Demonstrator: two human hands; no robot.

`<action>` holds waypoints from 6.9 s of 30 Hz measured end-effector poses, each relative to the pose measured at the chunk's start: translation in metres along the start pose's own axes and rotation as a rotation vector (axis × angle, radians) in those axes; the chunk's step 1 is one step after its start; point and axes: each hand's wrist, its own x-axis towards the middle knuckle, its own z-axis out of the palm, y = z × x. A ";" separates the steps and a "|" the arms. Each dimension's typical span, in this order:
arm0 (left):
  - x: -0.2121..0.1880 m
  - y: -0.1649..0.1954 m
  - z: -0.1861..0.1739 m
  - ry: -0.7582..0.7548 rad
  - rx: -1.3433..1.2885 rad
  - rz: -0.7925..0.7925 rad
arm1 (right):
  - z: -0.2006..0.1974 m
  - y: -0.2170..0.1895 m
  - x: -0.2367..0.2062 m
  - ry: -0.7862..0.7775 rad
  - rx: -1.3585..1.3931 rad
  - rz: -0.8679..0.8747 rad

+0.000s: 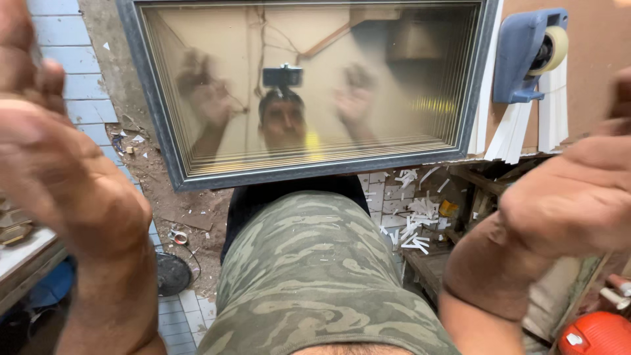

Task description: The person assembles picture frames by placing white plastic strips into the grooves of gray frames. They press the strips into place, adjust alignment, and stack completed frames on the table.

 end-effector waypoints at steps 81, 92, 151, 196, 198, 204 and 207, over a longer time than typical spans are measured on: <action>-0.014 0.146 0.338 -0.532 0.231 0.488 | -0.173 0.067 -0.032 -0.277 -0.283 -0.105; 0.005 0.056 0.114 -0.618 0.807 0.072 | -0.091 0.121 -0.060 -0.048 0.383 0.960; 0.037 -0.109 0.040 -0.287 0.976 -0.151 | 0.058 0.226 -0.012 -0.376 -0.517 0.337; -0.144 -0.044 0.059 0.310 0.077 -0.679 | -0.073 0.171 -0.105 -0.266 0.012 0.840; -0.147 -0.042 0.061 0.302 0.092 -0.688 | -0.080 0.170 -0.110 -0.286 0.025 0.853; -0.146 -0.024 0.083 0.374 -0.078 -0.685 | -0.098 0.174 -0.119 -0.349 0.096 0.829; -0.145 -0.015 0.099 0.420 -0.103 -0.694 | -0.108 0.176 -0.123 -0.438 0.023 0.702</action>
